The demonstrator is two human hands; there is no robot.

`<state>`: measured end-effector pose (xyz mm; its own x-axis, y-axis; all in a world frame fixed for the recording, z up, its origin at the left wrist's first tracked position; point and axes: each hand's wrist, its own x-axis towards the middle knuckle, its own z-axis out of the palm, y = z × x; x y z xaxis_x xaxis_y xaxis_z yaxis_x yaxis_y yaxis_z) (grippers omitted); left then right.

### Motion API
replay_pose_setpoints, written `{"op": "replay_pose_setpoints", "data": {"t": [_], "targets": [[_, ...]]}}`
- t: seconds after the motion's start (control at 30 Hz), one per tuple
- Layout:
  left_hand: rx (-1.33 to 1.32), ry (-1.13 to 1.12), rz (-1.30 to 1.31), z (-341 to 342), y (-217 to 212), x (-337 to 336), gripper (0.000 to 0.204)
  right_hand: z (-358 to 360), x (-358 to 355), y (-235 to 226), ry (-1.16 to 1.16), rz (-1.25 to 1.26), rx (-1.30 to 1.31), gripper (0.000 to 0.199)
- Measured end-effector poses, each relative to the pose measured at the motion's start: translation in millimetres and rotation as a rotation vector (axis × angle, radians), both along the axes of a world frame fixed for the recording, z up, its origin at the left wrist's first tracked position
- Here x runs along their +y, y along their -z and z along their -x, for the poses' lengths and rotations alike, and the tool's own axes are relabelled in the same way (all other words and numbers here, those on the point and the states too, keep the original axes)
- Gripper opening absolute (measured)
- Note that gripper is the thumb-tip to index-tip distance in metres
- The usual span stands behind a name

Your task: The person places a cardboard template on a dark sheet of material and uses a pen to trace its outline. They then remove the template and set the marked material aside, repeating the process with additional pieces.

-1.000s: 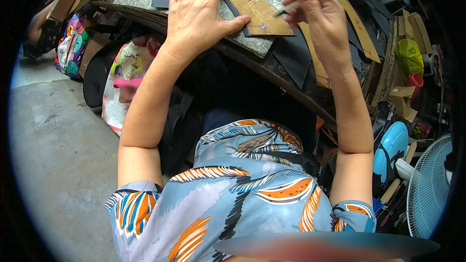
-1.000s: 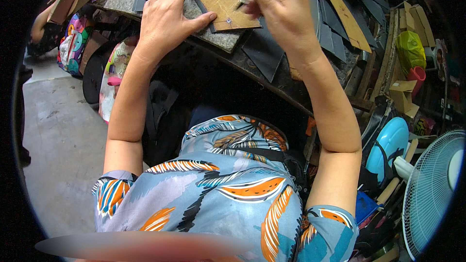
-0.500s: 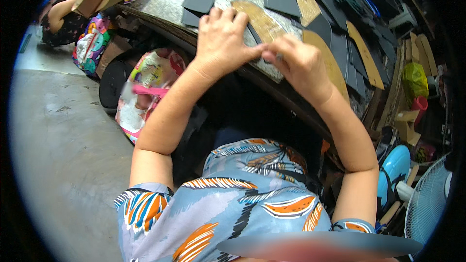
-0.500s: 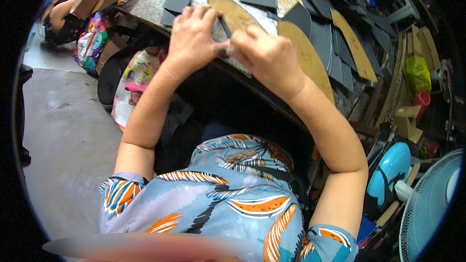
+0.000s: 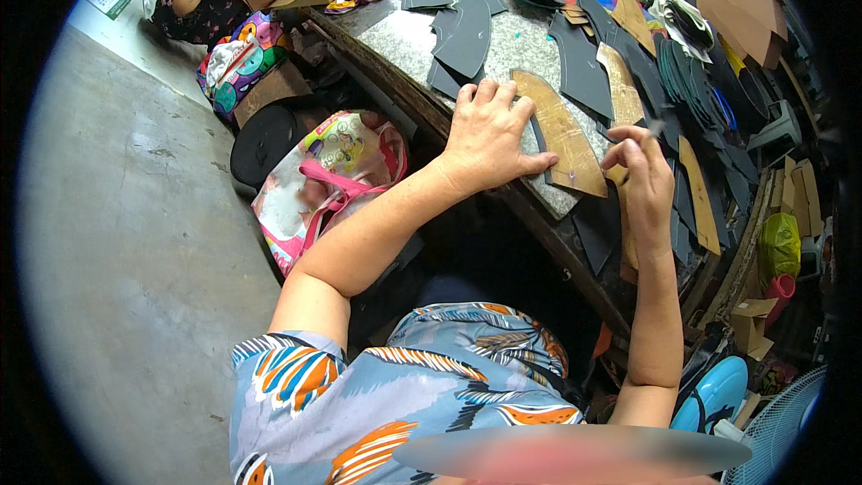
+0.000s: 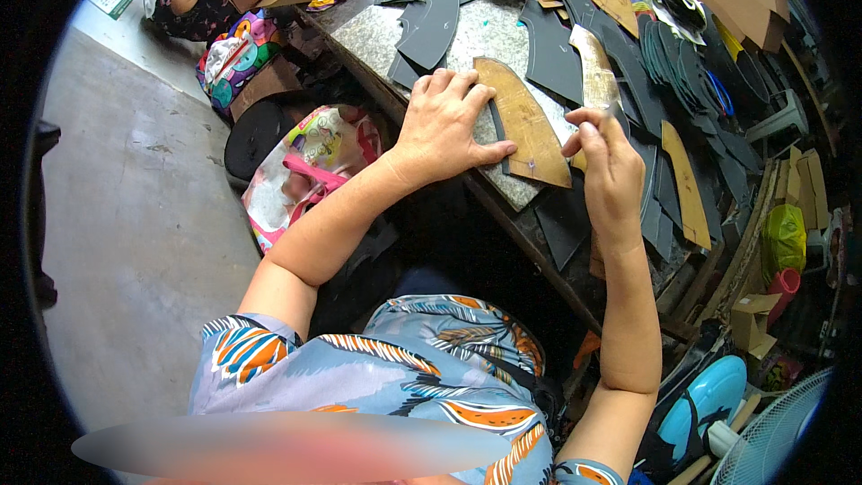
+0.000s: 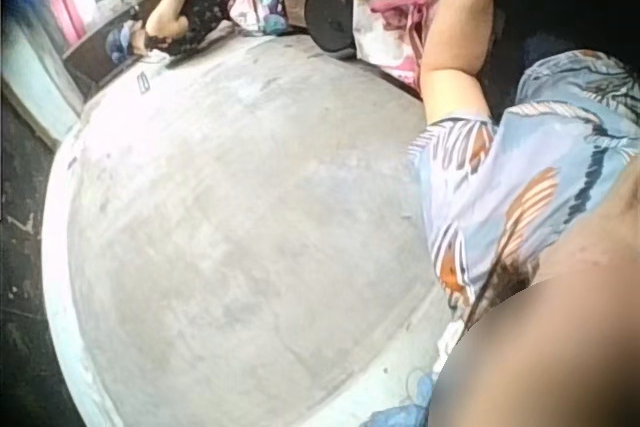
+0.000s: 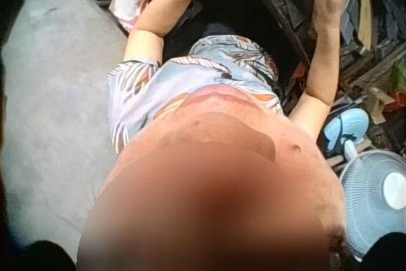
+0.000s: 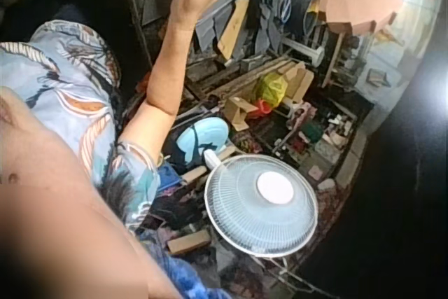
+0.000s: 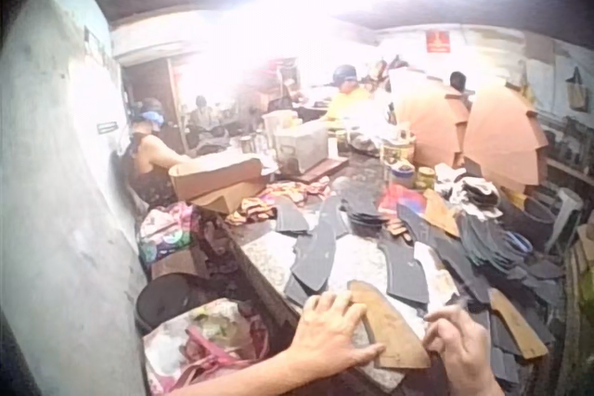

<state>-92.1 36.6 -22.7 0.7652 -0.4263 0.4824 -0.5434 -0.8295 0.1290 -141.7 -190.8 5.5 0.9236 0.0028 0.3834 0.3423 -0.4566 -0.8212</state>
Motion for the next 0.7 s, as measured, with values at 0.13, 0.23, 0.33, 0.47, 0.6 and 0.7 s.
{"op": "replay_pose_setpoints", "data": {"t": [0.13, 0.23, 0.33, 0.47, 0.6, 0.7], "targets": [[-0.021, 0.016, 0.031, 1, 2, 0, 0.070, 1, 1, -2, 0.165, 0.485, 0.056, 0.028], [-0.061, 0.033, 0.038, 0, 5, 1, 0.069, 4, 7, -1, 0.164, 0.648, 0.079, 0.034], [-0.120, 0.035, 0.024, -4, 10, 0, 0.069, 3, 9, 3, 0.139, 0.663, 0.137, 0.045], [-0.159, 0.041, 0.047, -10, 13, 2, 0.075, -4, -3, 11, 0.102, 0.375, 0.176, 0.035], [-0.260, 0.119, 0.142, -4, 4, 4, 0.064, -16, -14, 21, 0.157, 0.196, -0.122, 0.030], [-0.276, 0.208, 0.116, 7, -3, 1, 0.054, -22, -22, 23, 0.177, 0.030, -0.174, 0.026]]}}
